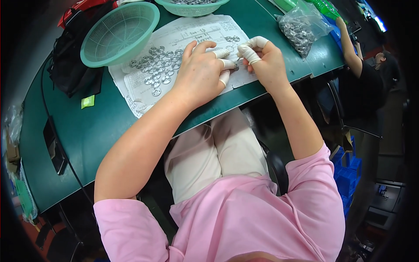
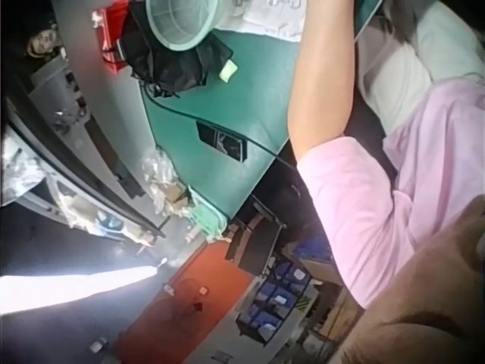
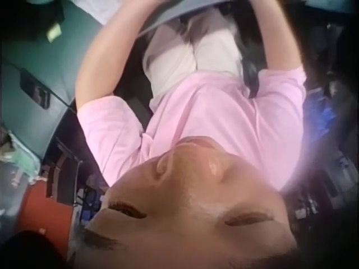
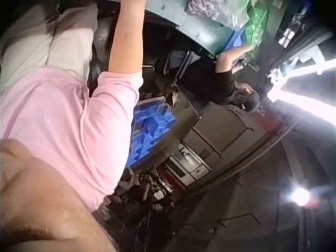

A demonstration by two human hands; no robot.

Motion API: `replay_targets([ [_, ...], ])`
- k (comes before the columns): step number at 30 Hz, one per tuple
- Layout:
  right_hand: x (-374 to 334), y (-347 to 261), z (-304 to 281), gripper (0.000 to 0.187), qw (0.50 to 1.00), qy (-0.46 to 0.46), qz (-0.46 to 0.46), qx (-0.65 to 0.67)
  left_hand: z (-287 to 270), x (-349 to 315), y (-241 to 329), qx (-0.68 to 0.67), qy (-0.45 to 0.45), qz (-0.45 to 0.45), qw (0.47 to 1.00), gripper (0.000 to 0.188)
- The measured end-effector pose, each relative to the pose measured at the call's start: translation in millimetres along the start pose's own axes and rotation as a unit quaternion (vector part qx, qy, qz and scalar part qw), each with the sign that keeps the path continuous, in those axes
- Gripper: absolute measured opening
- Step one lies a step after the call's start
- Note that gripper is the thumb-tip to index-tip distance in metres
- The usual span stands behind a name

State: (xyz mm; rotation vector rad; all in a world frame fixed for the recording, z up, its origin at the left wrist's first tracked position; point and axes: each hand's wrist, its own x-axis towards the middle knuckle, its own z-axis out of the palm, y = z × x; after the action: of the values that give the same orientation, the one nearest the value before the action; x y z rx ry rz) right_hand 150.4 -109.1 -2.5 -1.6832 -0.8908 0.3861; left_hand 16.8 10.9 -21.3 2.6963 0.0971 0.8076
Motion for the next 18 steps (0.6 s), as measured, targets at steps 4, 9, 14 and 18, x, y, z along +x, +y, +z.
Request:
replay_targets([
  [4, 4.1, 7.4, 1.3, 0.015, 0.999, -0.005, -0.029, -0.019, -2.1, 3.6, -1.3, -0.003, 0.011, -0.006, 1.000, 0.024],
  [9, 3.6, 10.2, 2.5, 0.014, 0.999, -0.013, -0.036, -0.029, -5.7, 2.7, 0.1, 0.003, 0.010, -0.020, 1.000, 0.022],
  [14, 6.2, 12.9, 2.5, 0.015, 0.995, -0.013, -0.056, -0.081, -5.2, 3.2, 0.7, 0.005, 0.001, -0.027, 1.000, 0.023],
  [18, 2.1, 17.4, 5.5, 0.015, 0.953, 0.017, -0.237, -0.187, -1.1, 2.1, -1.1, -0.008, 0.025, -0.026, 0.999, 0.023],
])
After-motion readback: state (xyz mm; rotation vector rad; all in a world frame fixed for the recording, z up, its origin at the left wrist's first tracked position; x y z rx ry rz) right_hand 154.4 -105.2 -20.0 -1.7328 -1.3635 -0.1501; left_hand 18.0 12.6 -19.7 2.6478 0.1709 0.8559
